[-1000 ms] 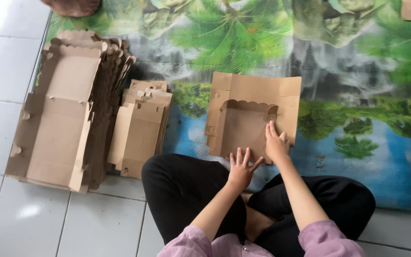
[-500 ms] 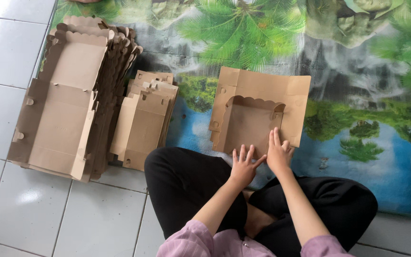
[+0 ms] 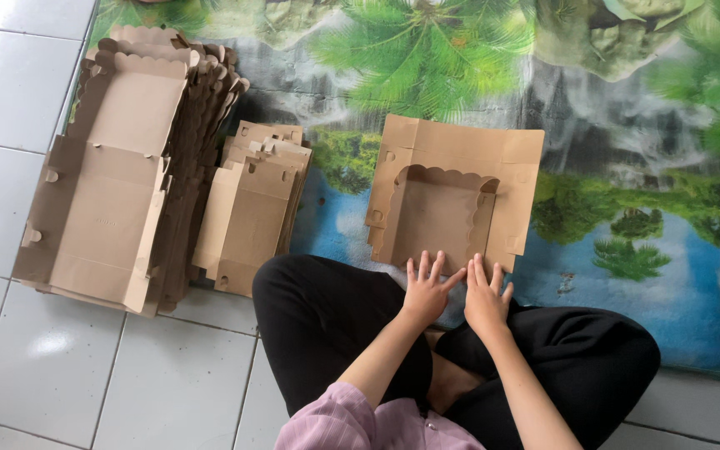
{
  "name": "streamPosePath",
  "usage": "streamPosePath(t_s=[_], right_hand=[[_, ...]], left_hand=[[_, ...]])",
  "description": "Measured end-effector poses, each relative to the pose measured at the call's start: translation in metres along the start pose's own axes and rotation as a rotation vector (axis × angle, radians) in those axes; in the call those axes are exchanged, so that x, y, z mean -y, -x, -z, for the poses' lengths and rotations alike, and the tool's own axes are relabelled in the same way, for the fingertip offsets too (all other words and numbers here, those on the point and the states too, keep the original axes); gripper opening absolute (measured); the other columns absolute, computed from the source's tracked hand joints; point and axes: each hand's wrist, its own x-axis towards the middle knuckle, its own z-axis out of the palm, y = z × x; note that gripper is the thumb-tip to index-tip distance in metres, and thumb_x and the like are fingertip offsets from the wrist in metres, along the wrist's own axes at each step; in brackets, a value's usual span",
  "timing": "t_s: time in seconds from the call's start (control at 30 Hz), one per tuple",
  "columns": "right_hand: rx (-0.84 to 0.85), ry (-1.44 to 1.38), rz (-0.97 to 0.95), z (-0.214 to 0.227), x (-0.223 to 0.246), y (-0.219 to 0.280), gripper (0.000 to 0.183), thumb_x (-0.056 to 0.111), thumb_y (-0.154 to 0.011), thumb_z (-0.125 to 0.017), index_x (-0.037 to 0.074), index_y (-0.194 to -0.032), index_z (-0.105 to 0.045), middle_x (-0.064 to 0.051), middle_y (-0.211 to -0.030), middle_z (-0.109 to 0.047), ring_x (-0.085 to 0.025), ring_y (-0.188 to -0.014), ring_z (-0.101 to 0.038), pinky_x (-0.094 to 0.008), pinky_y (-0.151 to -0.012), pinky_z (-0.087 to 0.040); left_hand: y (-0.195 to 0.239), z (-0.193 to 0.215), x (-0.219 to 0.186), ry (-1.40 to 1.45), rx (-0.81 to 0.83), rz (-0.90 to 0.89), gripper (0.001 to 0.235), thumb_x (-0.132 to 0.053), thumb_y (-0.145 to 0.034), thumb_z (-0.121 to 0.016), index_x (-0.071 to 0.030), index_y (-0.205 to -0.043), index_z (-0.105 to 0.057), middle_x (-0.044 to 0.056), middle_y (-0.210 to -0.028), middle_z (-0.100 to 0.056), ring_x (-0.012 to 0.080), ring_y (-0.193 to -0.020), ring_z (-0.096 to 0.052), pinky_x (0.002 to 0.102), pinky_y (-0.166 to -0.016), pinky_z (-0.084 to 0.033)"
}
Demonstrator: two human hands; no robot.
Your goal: The person sits on the floor and assembles flat cardboard pieces into boxes by hand. They fold the sides, tuck in the tabs, and secure the flaps to form the box structure.
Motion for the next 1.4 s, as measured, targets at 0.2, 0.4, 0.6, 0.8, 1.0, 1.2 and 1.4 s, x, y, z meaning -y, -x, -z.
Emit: streamPosePath(t_s=[0.2, 0.4, 0.6, 0.8, 1.0, 1.2, 1.4], right_hand=[[-0.044, -0.031, -0.008, 0.002, -0.007, -0.023, 0.08, 0.006, -0.082, -0.048, 0.019, -0.151, -0.012, 0.01, -0.161, 0.004, -0.036, -0.144, 0.001, -0.065, -0.107, -0.016], [-0.024, -0.026, -0.041, 0.016, -0.01, -0.075, 0.088, 0.025, -0.078, -0.059, 0.018, -0.151, -0.01, 0.008, -0.161, 0.005, -0.035, -0.145, 0.009, -0.072, -0.106, -0.006], [-0.064, 0.098, -0.074, 0.031, -0.007, -0.11, 0.081, 0.009, -0.083, -0.047, 0.016, -0.152, -0.005, 0.004, -0.161, 0.008, -0.033, -0.145, 0.01, -0.072, -0.106, 0.0], [-0.083, 0.067, -0.087, 0.03, -0.006, -0.118, 0.088, 0.008, -0.083, -0.05, 0.014, -0.151, 0.007, 0.0, -0.159, 0.016, -0.029, -0.145, 0.014, -0.069, -0.106, 0.011], [-0.072, 0.023, -0.032, 0.021, 0.001, -0.093, 0.12, 0.032, -0.07, -0.078, 0.008, -0.151, 0.008, -0.008, -0.159, 0.015, -0.029, -0.145, 0.009, -0.066, -0.109, 0.009], [-0.078, 0.084, -0.085, -0.015, 0.011, -0.051, 0.079, 0.016, -0.092, -0.042, 0.011, -0.15, 0.01, -0.006, -0.159, 0.017, -0.025, -0.145, 0.011, -0.064, -0.109, 0.008], [0.04, 0.022, -0.084, -0.048, 0.012, -0.025, 0.071, 0.003, -0.092, -0.029, 0.011, -0.149, 0.012, -0.006, -0.157, 0.021, -0.026, -0.145, 0.014, -0.065, -0.108, 0.009]], left_hand=[[-0.002, -0.003, -0.002, 0.028, 0.032, 0.01, 0.064, -0.02, -0.071, -0.065, -0.038, -0.131, -0.051, 0.018, -0.141, -0.042, 0.0499, -0.132, -0.033, 0.071, -0.098, -0.028], [-0.003, -0.001, -0.005, 0.057, 0.084, 0.038, 0.066, -0.016, -0.072, -0.067, -0.038, -0.131, -0.05, 0.018, -0.143, -0.039, 0.0513, -0.133, -0.031, 0.072, -0.099, -0.026], [-0.003, -0.004, -0.003, 0.064, 0.142, 0.043, 0.069, -0.017, -0.072, -0.068, -0.039, -0.134, -0.047, 0.016, -0.146, -0.037, 0.0496, -0.136, -0.028, 0.071, -0.101, -0.026], [-0.002, -0.001, -0.001, 0.054, 0.141, 0.02, 0.073, -0.018, -0.073, -0.068, -0.039, -0.138, -0.043, 0.018, -0.146, -0.036, 0.0505, -0.135, -0.029, 0.069, -0.101, -0.029], [0.0, -0.007, 0.0, 0.019, 0.104, 0.002, 0.07, -0.02, -0.073, -0.067, -0.04, -0.136, -0.045, 0.016, -0.144, -0.039, 0.0492, -0.134, -0.032, 0.067, -0.1, -0.031], [0.001, -0.007, 0.001, -0.025, 0.069, -0.014, 0.07, -0.023, -0.071, -0.068, -0.04, -0.135, -0.046, 0.016, -0.148, -0.034, 0.0496, -0.135, -0.029, 0.067, -0.101, -0.03], [0.004, -0.01, 0.001, 0.035, 0.078, 0.001, 0.077, -0.017, -0.07, -0.064, -0.04, -0.14, -0.041, 0.016, -0.15, -0.03, 0.0489, -0.136, -0.028, 0.066, -0.103, -0.029]])
